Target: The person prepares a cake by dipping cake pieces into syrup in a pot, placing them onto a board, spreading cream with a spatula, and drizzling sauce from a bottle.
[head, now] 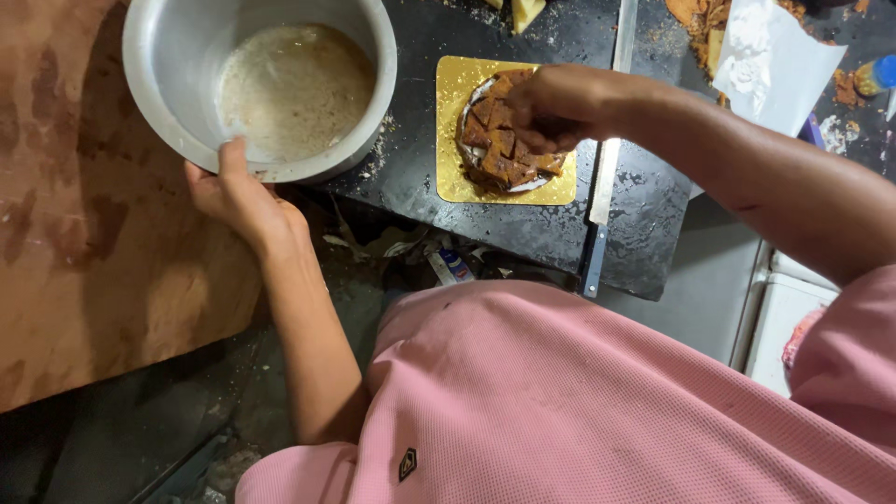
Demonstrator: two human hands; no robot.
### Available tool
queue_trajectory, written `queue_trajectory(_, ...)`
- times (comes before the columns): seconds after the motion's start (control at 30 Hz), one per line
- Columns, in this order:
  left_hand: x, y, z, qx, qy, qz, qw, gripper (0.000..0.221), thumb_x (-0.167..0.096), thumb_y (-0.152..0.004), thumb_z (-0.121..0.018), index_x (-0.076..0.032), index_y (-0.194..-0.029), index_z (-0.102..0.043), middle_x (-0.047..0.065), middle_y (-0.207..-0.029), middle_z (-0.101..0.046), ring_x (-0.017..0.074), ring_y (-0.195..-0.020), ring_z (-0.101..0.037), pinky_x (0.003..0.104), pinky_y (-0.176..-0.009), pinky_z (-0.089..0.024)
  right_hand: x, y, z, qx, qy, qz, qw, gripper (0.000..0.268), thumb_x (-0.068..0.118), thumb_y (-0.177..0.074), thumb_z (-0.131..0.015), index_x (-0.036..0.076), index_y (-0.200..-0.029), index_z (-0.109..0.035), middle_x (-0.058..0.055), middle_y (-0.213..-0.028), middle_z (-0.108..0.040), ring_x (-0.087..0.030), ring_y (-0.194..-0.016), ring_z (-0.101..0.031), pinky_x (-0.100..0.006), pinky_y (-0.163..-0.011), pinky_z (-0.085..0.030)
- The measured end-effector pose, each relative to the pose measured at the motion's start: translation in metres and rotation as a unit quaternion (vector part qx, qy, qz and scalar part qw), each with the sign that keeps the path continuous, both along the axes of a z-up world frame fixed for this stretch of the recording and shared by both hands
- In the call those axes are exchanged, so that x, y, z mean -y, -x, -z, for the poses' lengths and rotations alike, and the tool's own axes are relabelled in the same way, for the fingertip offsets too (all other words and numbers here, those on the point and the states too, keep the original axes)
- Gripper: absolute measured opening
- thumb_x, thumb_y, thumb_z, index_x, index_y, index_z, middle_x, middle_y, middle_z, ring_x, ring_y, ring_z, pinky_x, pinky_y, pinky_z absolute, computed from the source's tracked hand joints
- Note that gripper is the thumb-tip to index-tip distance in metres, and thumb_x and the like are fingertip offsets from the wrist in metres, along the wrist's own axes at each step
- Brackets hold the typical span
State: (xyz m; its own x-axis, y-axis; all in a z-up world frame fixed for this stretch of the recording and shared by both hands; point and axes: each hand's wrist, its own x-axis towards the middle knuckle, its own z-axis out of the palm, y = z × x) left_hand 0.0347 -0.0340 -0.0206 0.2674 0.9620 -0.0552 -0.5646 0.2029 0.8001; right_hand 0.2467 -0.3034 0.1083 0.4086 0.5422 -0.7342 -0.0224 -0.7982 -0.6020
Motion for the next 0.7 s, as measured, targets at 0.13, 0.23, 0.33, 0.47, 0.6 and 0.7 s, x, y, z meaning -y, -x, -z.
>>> queue_trajectory(0.13, 0.058, 0.017, -0.005, -0.112, 0.029, 0.012, 0.993, 0.040, -0.047, -0.101, -0.049, -0.008, -0.096, -0.049, 0.003, -0.074, -0.055, 0.0131, -0.057, -0.055, 0.028, -0.047, -0.049, -0.002, 0.008, 0.012, -0.009, -0.060, -0.029, 0.998, 0.013, 0.009, -0.086, -0.048, 0.006, -0.075, -0.054, -0.006, -0.056, -0.052, -0.014, -0.041, -0.039, -0.033, -0.037, -0.029)
queue_trajectory(0.23, 0.131, 0.012, 0.003, -0.296, -0.388, 0.088, 0.868, 0.036, -0.040, -0.114, -0.051, -0.008, -0.105, -0.064, 0.012, -0.098, -0.073, 0.0260, -0.096, -0.073, 0.042, -0.091, -0.060, -0.006, -0.001, 0.012, -0.004, -0.048, -0.050, 0.998, 0.018, 0.010, -0.087, -0.051, 0.002, -0.071, -0.055, -0.006, -0.055, -0.052, -0.014, -0.041, -0.040, -0.033, -0.037, -0.030)
queue_trajectory(0.33, 0.172, -0.030, 0.027, -0.305, -0.576, 0.209, 0.729, 0.075, -0.046, -0.105, -0.057, 0.005, -0.156, -0.036, 0.030, -0.162, -0.027, 0.0475, -0.152, -0.027, 0.060, -0.122, -0.026, 0.006, -0.006, 0.011, 0.020, -0.016, -0.033, 0.999, 0.022, 0.013, -0.087, -0.052, 0.004, -0.068, -0.056, -0.004, -0.055, -0.054, -0.013, -0.042, -0.041, -0.034, -0.038, -0.031)
queue_trajectory(0.47, 0.192, -0.069, 0.042, -0.355, -0.620, 0.241, 0.657, 0.082, -0.051, -0.105, -0.052, 0.003, -0.161, -0.027, 0.019, -0.171, -0.019, 0.0420, -0.159, -0.016, 0.063, -0.126, -0.016, 0.009, -0.007, 0.006, 0.094, -0.028, -0.068, 0.993, 0.029, 0.016, -0.087, -0.050, 0.004, -0.062, -0.055, -0.005, -0.052, -0.050, -0.014, -0.042, -0.039, -0.034, -0.039, -0.031)
queue_trajectory(0.6, 0.201, -0.079, 0.025, -0.440, -0.634, 0.234, 0.591, 0.078, -0.053, -0.106, -0.047, 0.001, -0.159, -0.030, 0.017, -0.170, -0.021, 0.0417, -0.158, -0.014, 0.065, -0.124, -0.011, 0.021, -0.010, -0.004, 0.097, -0.037, -0.093, 0.990, 0.028, 0.012, -0.081, -0.051, 0.003, -0.056, -0.054, -0.004, -0.049, -0.044, -0.014, -0.042, -0.035, -0.036, -0.040, -0.027)
queue_trajectory(0.7, 0.208, -0.091, 0.014, -0.453, -0.633, 0.266, 0.568, 0.082, -0.059, -0.100, -0.044, 0.000, -0.157, -0.032, 0.017, -0.167, -0.021, 0.0377, -0.156, -0.014, 0.065, -0.122, -0.006, 0.029, -0.013, -0.010, 0.102, -0.036, -0.099, 0.989, 0.033, 0.015, -0.082, -0.053, 0.003, -0.052, -0.053, -0.004, -0.046, -0.042, -0.014, -0.041, -0.033, -0.036, -0.041, -0.024)
